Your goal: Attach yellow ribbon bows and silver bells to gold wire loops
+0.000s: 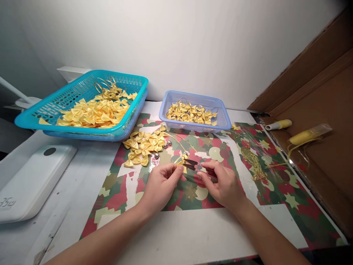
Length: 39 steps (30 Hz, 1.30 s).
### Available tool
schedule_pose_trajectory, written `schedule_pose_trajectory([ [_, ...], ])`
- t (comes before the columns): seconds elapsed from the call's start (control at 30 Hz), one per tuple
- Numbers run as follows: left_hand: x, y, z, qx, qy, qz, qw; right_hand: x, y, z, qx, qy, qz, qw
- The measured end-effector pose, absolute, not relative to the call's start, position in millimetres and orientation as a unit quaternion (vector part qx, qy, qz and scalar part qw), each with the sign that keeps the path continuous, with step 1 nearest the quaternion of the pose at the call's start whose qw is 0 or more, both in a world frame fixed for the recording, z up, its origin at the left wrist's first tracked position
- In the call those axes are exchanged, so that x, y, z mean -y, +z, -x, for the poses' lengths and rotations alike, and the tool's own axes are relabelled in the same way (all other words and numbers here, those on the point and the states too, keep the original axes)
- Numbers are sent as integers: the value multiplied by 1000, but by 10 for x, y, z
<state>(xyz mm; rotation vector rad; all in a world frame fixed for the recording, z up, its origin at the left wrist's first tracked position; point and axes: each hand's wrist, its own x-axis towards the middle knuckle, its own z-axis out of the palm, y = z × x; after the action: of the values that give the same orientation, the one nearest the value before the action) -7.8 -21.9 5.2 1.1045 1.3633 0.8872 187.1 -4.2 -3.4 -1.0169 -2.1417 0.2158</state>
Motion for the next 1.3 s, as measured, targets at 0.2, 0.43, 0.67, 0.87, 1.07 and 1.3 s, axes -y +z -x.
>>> schedule_pose_trajectory([
  [0.2,211,59,79,-581,374,-470,549,19,-4,-1867,859,17,360,364],
  [0.43,208,65,80,-580,378,-477,541,11,13,-1855,863,5,350,363],
  [0.67,207,45,84,-584,365,-471,552,14,32,-1856,866,8,349,357],
  [0.87,194,38,95,-586,373,-477,538,6,71,-1904,788,142,430,417],
  [1.07,184,69,86,-550,406,-518,515,-1,88,-1876,755,242,442,420],
  [1.3,192,29,92,-521,401,-561,503,47,38,-1812,745,292,432,416],
])
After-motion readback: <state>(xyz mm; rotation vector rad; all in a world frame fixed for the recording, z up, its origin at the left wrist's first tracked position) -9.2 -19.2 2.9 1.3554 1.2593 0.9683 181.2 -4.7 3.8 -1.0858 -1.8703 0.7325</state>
